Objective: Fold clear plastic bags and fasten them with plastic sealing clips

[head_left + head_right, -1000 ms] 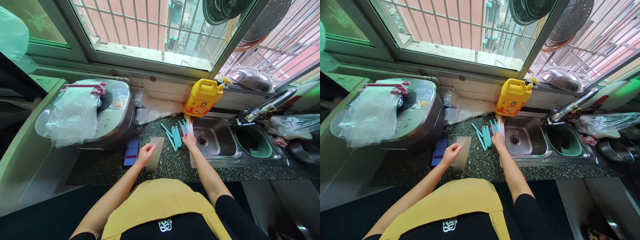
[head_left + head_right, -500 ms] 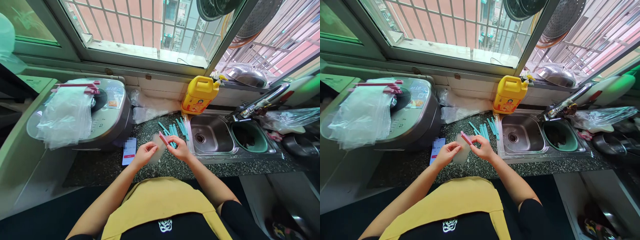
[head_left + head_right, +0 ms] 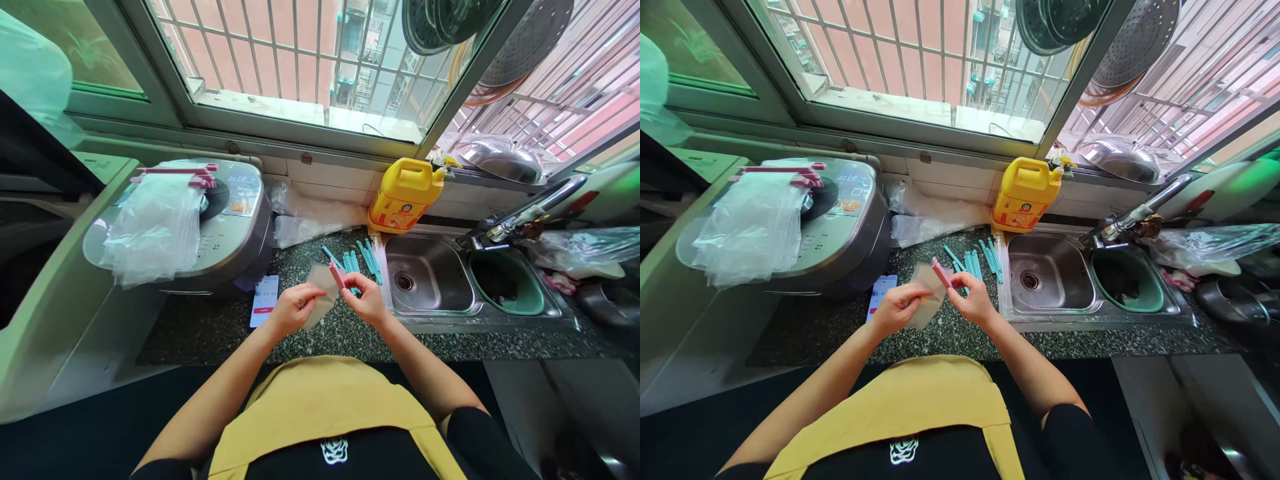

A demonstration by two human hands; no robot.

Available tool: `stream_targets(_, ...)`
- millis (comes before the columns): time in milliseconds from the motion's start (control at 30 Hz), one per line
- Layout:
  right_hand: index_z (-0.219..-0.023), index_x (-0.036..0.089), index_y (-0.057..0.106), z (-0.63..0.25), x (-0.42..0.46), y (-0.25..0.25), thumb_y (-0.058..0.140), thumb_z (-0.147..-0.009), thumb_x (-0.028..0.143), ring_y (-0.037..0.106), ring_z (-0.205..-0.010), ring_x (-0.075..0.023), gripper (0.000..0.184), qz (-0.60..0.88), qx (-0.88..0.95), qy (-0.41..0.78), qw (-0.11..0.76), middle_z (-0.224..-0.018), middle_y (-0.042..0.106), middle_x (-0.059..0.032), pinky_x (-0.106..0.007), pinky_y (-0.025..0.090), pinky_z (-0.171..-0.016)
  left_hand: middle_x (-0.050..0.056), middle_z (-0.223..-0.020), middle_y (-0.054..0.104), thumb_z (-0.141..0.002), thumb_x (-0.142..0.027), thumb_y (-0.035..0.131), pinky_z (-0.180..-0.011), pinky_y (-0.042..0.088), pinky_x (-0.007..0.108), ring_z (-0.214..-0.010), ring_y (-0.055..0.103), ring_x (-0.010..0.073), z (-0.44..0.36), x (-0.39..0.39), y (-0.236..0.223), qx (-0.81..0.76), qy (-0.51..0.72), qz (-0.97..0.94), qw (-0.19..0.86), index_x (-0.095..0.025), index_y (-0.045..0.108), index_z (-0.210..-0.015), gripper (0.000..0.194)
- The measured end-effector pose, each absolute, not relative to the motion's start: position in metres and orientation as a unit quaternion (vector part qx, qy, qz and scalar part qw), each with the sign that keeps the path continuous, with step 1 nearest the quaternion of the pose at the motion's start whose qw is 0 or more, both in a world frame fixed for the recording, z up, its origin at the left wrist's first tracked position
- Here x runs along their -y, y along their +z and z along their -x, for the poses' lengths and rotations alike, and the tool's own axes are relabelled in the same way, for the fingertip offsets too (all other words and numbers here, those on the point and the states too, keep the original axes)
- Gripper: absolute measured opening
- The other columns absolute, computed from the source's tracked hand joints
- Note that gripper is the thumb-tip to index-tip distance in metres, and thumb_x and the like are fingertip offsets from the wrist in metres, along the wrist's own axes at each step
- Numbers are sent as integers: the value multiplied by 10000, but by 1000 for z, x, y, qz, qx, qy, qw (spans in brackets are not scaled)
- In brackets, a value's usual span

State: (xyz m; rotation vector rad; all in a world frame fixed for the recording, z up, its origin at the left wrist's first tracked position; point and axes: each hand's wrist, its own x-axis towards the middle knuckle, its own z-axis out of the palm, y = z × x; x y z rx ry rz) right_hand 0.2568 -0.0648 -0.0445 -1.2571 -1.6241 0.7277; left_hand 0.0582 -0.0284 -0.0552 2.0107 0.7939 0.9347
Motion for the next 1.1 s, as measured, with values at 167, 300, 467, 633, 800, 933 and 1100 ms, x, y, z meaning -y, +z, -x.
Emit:
stream_targets(167, -898, 180, 588, -257, 76, -41, 505, -838, 170, 575, -636, -155, 102, 507, 747, 129, 410, -735, 636, -46, -296, 498, -614, 49, -734, 697, -816, -268, 417, -641, 467, 256, -678, 621, 162, -58, 27, -39, -404, 389, -729, 393, -160, 663, -762, 273)
stream_targets(300, -950, 186, 552, -254, 79, -42, 474, -865, 133, 580, -709, -177, 127, 466, 791, 39, 395, -775, 626, -63, -310, 508, -641, 10, -567, 566, -858, -400, 398, -546, 375, 238, -554, 503, 132, -63, 31, -27, -414, 371, -729, 399, -162, 572, -623, 378)
stream_targets(467, -1027, 201, 523, -252, 79, -47, 466, -880, 122, 579, -786, -186, 176, 456, 784, 8, 420, -845, 609, -70, -324, 532, -694, -6, -542, 493, -874, -425, 373, -529, 330, 240, -531, 447, 122, -69, 34, -31, -437, 365, -700, 431, -169, 504, -580, 411)
stream_targets(633, -1052, 207, 513, -252, 78, -53, 469, -884, 120, 589, -816, -182, 194, 446, 774, 30, 450, -866, 599, -70, -330, 542, -702, -2, -566, 505, -873, -460, 402, -542, 333, 240, -554, 445, 121, -69, 37, -41, -427, 399, -645, 493, -162, 521, -600, 421)
stream_targets(800, -1063, 210, 505, -252, 79, -58, 460, -892, 136, 593, -822, -186, 192, 431, 770, 42, 468, -863, 595, -68, -345, 544, -701, -1, -569, 495, -805, -570, 474, -520, 328, 232, -543, 416, 111, -71, 42, -43, -422, 419, -564, 573, -149, 538, -599, 473)
stream_targets(933, -1063, 212, 501, -252, 79, -60, 457, -892, 136, 592, -825, -188, 192, 427, 769, 46, 473, -862, 595, -71, -348, 545, -700, -10, -556, 462, -756, -593, 533, -517, 313, 231, -541, 386, 103, -72, 43, -42, -420, 433, -524, 601, -146, 524, -568, 485)
stream_targets(1100, -1054, 218, 502, -252, 79, -59, 456, -897, 149, 595, -814, -186, 178, 430, 766, 42, 476, -857, 597, -66, -350, 546, -691, -17, -546, 443, -726, -590, 579, -514, 301, 229, -534, 371, 95, -74, 42, -48, -413, 447, -484, 629, -144, 523, -547, 485)
